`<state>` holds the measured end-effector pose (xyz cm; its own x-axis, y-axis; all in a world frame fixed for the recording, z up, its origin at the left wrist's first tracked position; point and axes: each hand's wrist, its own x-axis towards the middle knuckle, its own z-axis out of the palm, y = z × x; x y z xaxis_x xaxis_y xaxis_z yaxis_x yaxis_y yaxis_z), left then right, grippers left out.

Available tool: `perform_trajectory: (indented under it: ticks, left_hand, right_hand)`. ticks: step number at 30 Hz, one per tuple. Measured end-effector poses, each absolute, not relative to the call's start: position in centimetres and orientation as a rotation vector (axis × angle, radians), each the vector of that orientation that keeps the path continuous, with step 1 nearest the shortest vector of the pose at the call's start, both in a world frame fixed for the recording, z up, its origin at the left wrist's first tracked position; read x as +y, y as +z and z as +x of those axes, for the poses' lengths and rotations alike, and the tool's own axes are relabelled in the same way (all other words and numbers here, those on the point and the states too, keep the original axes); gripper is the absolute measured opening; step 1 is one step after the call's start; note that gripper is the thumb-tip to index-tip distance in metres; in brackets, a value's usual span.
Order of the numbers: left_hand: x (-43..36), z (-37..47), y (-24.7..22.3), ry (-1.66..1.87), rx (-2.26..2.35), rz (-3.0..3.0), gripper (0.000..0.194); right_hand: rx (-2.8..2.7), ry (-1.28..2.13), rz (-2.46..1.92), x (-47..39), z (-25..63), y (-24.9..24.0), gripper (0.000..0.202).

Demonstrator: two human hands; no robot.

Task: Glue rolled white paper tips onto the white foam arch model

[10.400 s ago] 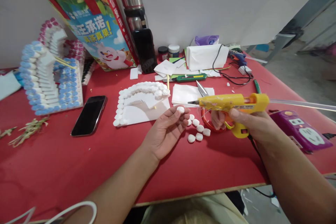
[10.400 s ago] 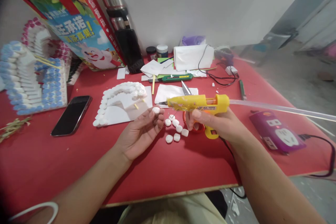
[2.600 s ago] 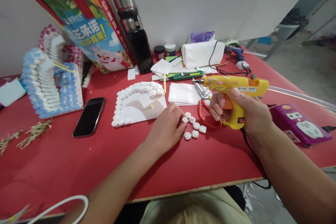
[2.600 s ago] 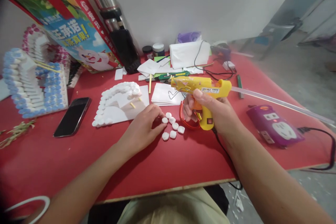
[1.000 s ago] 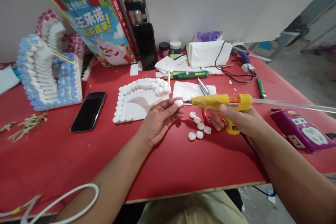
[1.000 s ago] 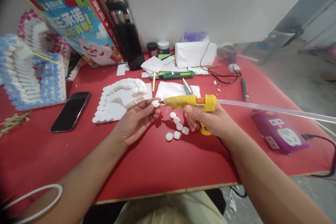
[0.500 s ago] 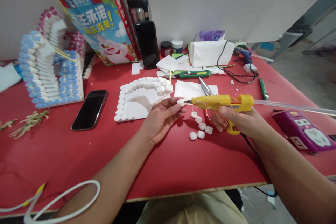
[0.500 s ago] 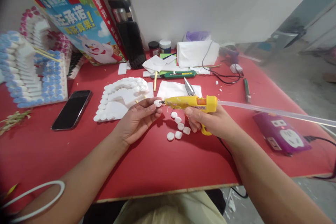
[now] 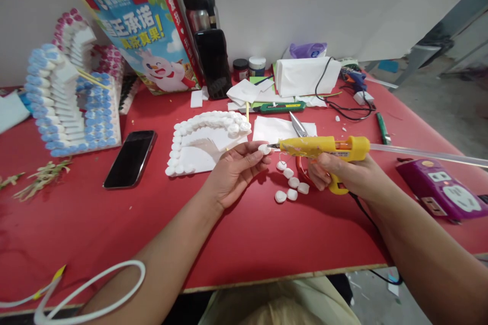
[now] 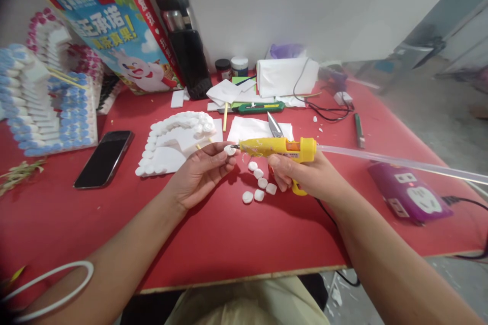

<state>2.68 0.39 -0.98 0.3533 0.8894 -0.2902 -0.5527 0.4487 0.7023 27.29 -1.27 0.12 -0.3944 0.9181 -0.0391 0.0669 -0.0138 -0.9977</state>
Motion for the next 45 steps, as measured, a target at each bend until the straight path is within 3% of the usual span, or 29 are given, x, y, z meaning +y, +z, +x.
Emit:
perform_trajectory:
  ticks: [45]
  left_hand:
    - [0.55,2.5,-1.07,1.042,0.624,0.477,0.016]
  right_hand:
    - [-1.527,1.469,-1.063,-1.37,27.26,0.15,0.05]
